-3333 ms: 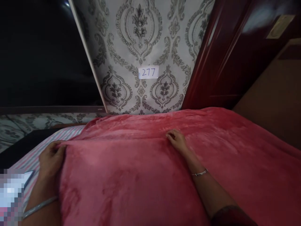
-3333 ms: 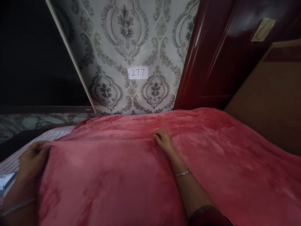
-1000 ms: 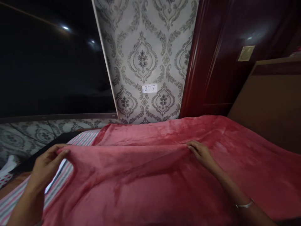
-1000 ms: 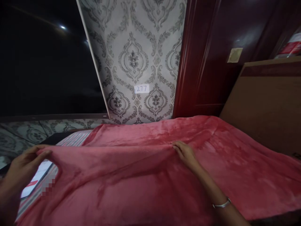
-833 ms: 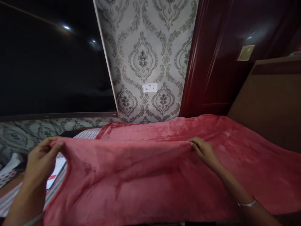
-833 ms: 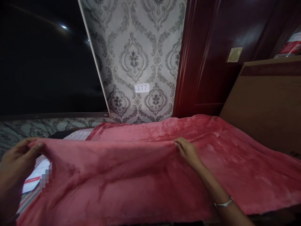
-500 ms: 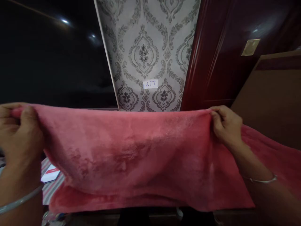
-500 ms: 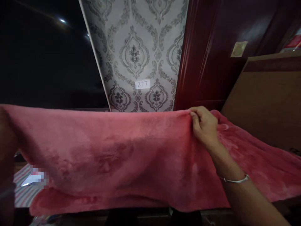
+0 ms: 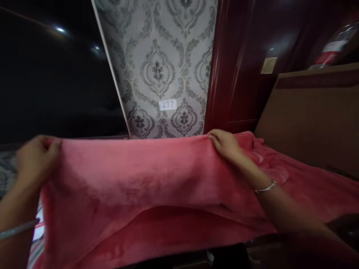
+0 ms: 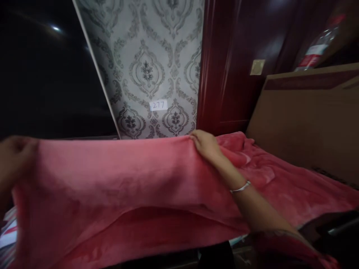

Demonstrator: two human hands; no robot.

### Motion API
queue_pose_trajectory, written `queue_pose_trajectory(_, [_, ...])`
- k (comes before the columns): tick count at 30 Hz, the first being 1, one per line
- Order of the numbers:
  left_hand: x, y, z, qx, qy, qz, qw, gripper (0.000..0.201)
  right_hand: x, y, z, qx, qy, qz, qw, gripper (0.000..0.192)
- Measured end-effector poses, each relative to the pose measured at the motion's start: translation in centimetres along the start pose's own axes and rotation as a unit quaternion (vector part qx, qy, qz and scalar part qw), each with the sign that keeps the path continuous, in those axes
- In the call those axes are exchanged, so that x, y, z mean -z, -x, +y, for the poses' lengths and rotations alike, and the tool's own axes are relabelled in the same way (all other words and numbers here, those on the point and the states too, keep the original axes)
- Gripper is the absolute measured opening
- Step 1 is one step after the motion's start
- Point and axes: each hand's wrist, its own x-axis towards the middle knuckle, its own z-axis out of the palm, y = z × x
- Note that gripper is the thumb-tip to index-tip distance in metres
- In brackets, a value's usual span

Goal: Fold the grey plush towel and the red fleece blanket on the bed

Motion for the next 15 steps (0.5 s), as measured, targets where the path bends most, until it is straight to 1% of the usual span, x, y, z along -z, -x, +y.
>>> queue_pose_trajectory(2, [-1.7,1.0,1.3,0.013,-0.006,-0.029,0.999,0.027,-1.9,0.4,-0.4,-0.014,-0.011,-0.038,0.999,0.02])
queue_pose_trajectory(3, [-2.5,1.8,2.1,0.008,0.012,-0.035,0.999,0.027,-2.6,0.6,-0.8,-0.016,-0.016,-0.052,0.998,0.02])
queue_pose_trajectory(5, [-4.0,3.9,4.5,-0.042,0.085,-0.038,0.995,0.03,-3.6,1.0,-1.7,-0.013,-0.023,-0.068,0.997,0.021])
queue_pose_trajectory(6, [-4.8,5.2,6.0,-0.082,0.128,-0.047,0.987,0.032,-3.9,1.2,-2.3,-0.01,-0.023,-0.075,0.997,0.021])
queue_pose_trajectory(7, [-5.5,6.6,7.8,-0.135,0.168,-0.072,0.974,0.034,-4.1,1.4,-2.9,-0.006,-0.023,-0.082,0.996,0.021])
queue_pose_trajectory(8, [-6.2,8.1,9.6,-0.187,0.208,-0.105,0.954,0.034,-4.2,1.5,-3.6,0.0,-0.023,-0.09,0.996,0.021])
queue_pose_trajectory(10, [-7.6,11.0,13.5,-0.288,0.271,-0.174,0.902,0.03,-4.2,1.9,-4.6,0.014,-0.02,-0.104,0.994,0.02])
queue_pose_trajectory(11, [-8.4,12.3,15.3,-0.324,0.292,-0.205,0.876,0.033,-4.1,2.1,-5.0,0.021,-0.017,-0.112,0.993,0.02])
queue_pose_trajectory(13, [-10.0,14.5,18.4,-0.361,0.318,-0.266,0.836,0.046,-4.1,2.6,-5.4,0.03,-0.012,-0.123,0.992,0.018])
queue_pose_trajectory(15, [-11.6,16.1,20.5,-0.368,0.33,-0.326,0.806,0.049,-4.0,3.0,-5.5,0.032,-0.008,-0.133,0.991,0.017])
